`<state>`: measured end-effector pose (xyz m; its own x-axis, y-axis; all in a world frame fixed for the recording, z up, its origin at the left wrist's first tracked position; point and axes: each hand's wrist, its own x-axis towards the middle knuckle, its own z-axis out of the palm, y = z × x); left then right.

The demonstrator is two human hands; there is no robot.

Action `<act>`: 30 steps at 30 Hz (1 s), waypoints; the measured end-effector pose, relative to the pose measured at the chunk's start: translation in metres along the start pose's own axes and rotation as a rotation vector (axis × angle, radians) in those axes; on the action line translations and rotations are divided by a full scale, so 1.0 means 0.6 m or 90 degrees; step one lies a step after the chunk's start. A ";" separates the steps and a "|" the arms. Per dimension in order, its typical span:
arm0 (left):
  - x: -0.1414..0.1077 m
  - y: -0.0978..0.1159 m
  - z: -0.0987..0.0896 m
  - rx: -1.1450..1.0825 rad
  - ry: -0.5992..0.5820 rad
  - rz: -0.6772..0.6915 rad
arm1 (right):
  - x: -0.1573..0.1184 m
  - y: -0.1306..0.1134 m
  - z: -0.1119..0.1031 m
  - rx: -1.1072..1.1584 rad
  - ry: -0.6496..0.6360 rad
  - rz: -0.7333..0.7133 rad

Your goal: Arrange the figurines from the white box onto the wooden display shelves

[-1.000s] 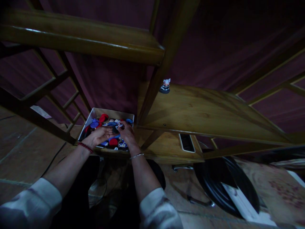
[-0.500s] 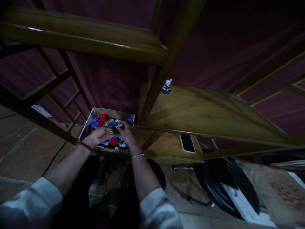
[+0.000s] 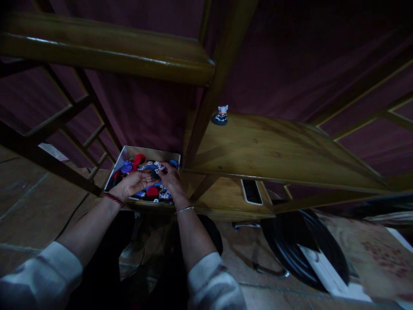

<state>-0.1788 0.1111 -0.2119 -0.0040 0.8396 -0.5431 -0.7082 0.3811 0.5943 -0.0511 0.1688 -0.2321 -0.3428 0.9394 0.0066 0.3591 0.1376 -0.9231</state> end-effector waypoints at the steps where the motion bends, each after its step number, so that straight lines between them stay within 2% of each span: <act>1: 0.000 0.000 0.000 -0.004 0.001 0.000 | 0.000 0.000 0.000 -0.006 0.006 0.006; 14: 0.002 0.001 0.001 -0.011 0.020 -0.007 | -0.003 -0.004 -0.007 -0.060 0.019 0.030; 30: -0.002 0.001 0.005 0.025 0.033 -0.010 | -0.005 -0.007 -0.003 -0.079 0.020 -0.005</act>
<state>-0.1768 0.1112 -0.2091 -0.0307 0.8128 -0.5818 -0.6807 0.4092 0.6076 -0.0498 0.1658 -0.2273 -0.3192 0.9473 0.0280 0.4615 0.1811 -0.8684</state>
